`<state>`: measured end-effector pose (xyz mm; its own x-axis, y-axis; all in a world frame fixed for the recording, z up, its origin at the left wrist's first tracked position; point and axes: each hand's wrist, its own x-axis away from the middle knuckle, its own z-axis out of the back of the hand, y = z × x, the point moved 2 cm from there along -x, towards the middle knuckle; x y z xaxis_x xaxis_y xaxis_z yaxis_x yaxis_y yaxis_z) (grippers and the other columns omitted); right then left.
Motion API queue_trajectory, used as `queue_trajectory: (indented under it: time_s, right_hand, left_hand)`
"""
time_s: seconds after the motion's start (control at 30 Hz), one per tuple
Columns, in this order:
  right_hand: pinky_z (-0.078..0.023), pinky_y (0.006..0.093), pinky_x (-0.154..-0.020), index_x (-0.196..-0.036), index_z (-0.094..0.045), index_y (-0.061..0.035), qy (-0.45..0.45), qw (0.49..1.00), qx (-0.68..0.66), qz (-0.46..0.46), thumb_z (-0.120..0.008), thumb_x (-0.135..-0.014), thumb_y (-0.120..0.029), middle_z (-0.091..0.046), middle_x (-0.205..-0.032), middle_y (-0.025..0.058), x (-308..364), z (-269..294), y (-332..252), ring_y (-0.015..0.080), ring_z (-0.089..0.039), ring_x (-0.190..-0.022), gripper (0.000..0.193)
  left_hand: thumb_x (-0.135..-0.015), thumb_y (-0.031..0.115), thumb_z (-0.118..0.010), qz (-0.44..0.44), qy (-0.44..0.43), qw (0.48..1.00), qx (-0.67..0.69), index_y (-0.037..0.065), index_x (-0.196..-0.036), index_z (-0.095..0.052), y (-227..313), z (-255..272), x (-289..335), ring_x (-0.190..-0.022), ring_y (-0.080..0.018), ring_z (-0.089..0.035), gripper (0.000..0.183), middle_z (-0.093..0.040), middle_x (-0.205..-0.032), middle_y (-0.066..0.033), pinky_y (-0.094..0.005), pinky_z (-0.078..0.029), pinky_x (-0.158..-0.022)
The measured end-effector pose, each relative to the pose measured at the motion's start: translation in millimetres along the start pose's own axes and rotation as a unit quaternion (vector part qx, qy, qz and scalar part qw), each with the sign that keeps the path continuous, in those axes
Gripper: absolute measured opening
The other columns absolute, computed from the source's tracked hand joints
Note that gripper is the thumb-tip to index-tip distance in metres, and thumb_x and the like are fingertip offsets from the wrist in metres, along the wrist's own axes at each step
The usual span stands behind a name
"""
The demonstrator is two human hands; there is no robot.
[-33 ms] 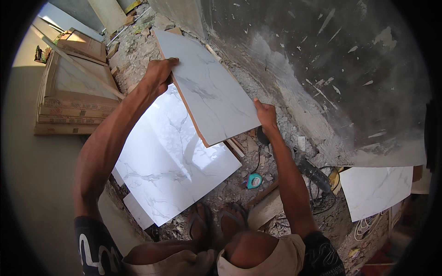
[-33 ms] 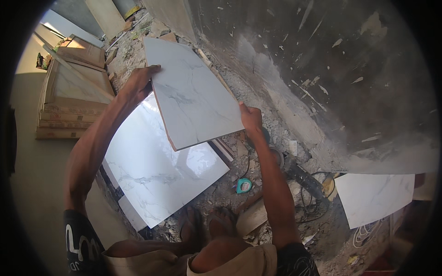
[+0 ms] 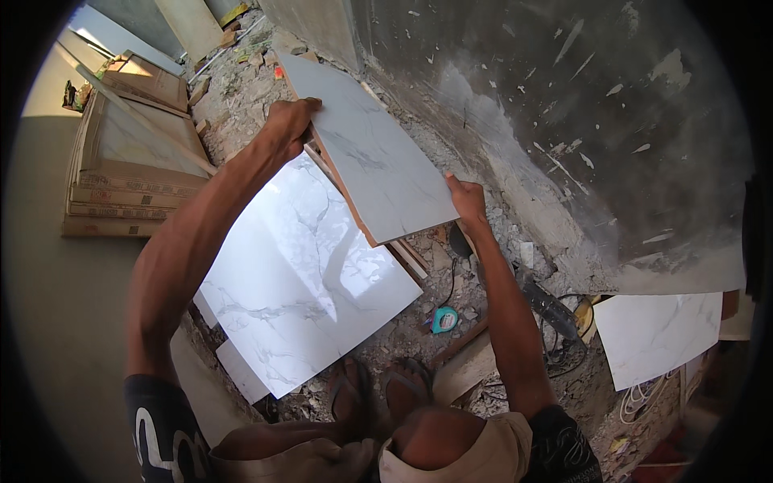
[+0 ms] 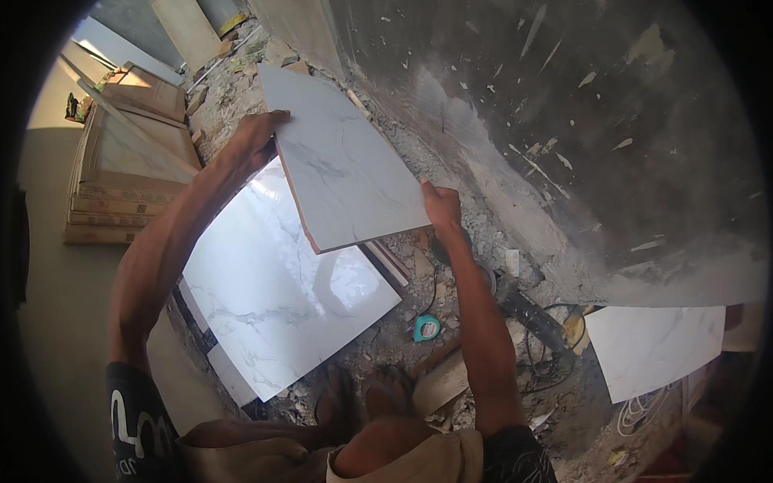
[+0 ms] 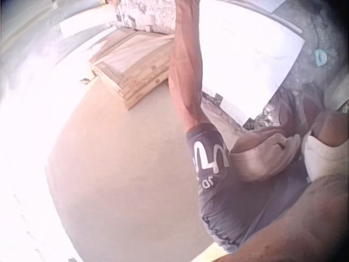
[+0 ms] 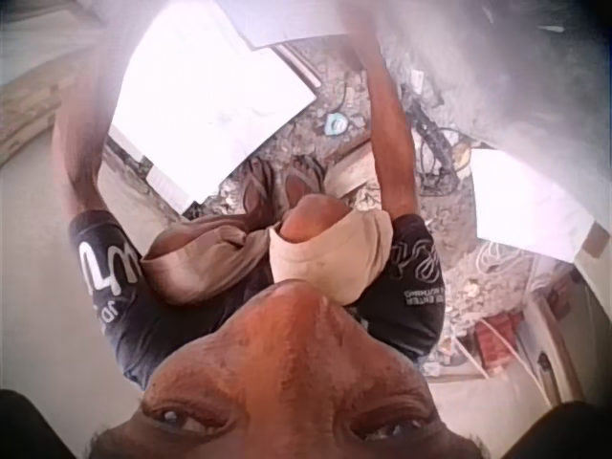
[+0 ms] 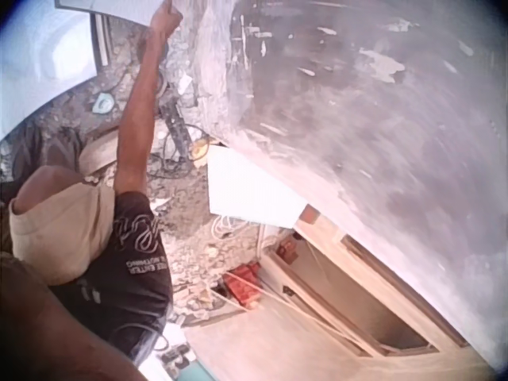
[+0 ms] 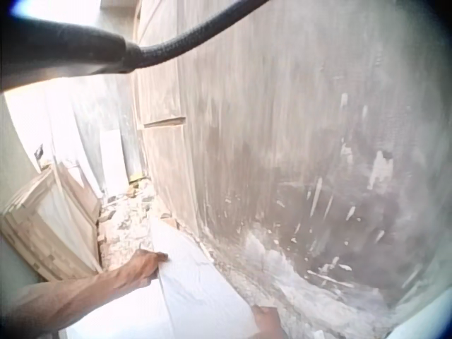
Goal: The person measures a large white marble-patterned tile with a tape measure and marks it with a pencil. They use a wooden straightedge to draw a straight line across the tile. Another person is visible in the background handling a similar tile.
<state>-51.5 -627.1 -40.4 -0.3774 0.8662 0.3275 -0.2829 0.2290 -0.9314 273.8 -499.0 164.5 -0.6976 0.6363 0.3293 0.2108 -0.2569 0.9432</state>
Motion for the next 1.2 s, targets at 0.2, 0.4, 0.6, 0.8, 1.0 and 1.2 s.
queue_trajectory:
  time_s: [0.2, 0.4, 0.6, 0.8, 1.0, 1.2]
  right_hand:
    - [-0.050, 0.0357, -0.075, -0.095, -0.076, 0.0018, 0.044, 0.988, 0.150, 0.013, -0.062, -0.098, -0.049, -0.073, -0.083, 0.0085, -26, 41, -17, 0.0207, -0.065, -0.076, 0.052]
    - [-0.041, 0.0444, -0.108, -0.133, -0.064, -0.0017, 0.065, 0.973, -0.060, 0.212, -0.051, -0.101, -0.056, -0.066, -0.124, 0.0137, 106, 74, -99, 0.0295, -0.058, -0.123, 0.065]
    - [-0.051, 0.0432, -0.099, -0.118, -0.067, 0.0028, 0.168, 0.934, -0.016, 0.316, -0.070, -0.096, -0.017, -0.065, -0.113, 0.0150, 124, 77, -85, 0.0254, -0.064, -0.109, 0.029]
    - [-0.054, 0.0324, -0.078, -0.105, -0.067, 0.0053, 0.323, 0.894, 0.049, 0.306, -0.072, -0.096, -0.011, -0.070, -0.098, 0.0112, 95, 82, -69, 0.0155, -0.067, -0.089, 0.019]
    - [-0.055, 0.0331, -0.067, -0.096, -0.070, 0.0080, 0.418, 0.842, 0.194, 0.282, -0.073, -0.094, -0.014, -0.071, -0.086, 0.0160, 94, 82, -82, 0.0200, -0.071, -0.076, 0.022]
    - [-0.058, 0.0324, -0.069, -0.105, -0.070, 0.0108, 0.446, 0.825, 0.190, 0.291, -0.073, -0.094, -0.013, -0.073, -0.091, 0.0172, 86, 88, -71, 0.0219, -0.073, -0.078, 0.027]
  left_hand:
    - [-0.089, -0.006, -0.056, -0.027, 0.028, 0.999, 0.004, -0.018, -0.119, -0.052, 17, -89, -18, -0.087, -0.0376, -0.072, 0.032, -0.063, -0.112, -0.0265, -0.0487, -0.066, -0.075]
    - [-0.084, 0.006, -0.080, 0.054, 0.102, 0.990, -0.085, -0.008, -0.103, -0.071, -1, -144, -44, -0.083, -0.0225, -0.074, 0.026, -0.074, -0.105, -0.0141, -0.0369, -0.064, -0.064]
    - [-0.079, 0.033, -0.086, -0.165, -0.079, 0.711, -0.679, 0.018, -0.100, -0.079, 18, -211, -28, -0.090, -0.0187, -0.074, 0.027, -0.077, -0.100, -0.0045, -0.0320, -0.059, -0.079]
    - [-0.080, 0.032, -0.086, -0.383, -0.140, 0.596, -0.692, 0.009, -0.097, -0.076, 31, -227, -12, -0.083, -0.0234, -0.073, 0.031, -0.076, -0.088, -0.0088, -0.0374, -0.058, -0.074]
    - [-0.087, 0.020, -0.079, -0.424, -0.225, 0.538, -0.693, -0.001, -0.125, -0.062, 33, -222, -46, -0.107, -0.0323, -0.067, 0.047, -0.061, -0.133, -0.0191, -0.0323, -0.062, -0.084]
    - [-0.081, 0.028, -0.081, -0.449, -0.282, 0.484, -0.697, 0.006, -0.129, -0.060, 0, -228, -100, -0.117, -0.0347, -0.061, 0.057, -0.063, -0.129, -0.0183, -0.0404, -0.058, -0.087]
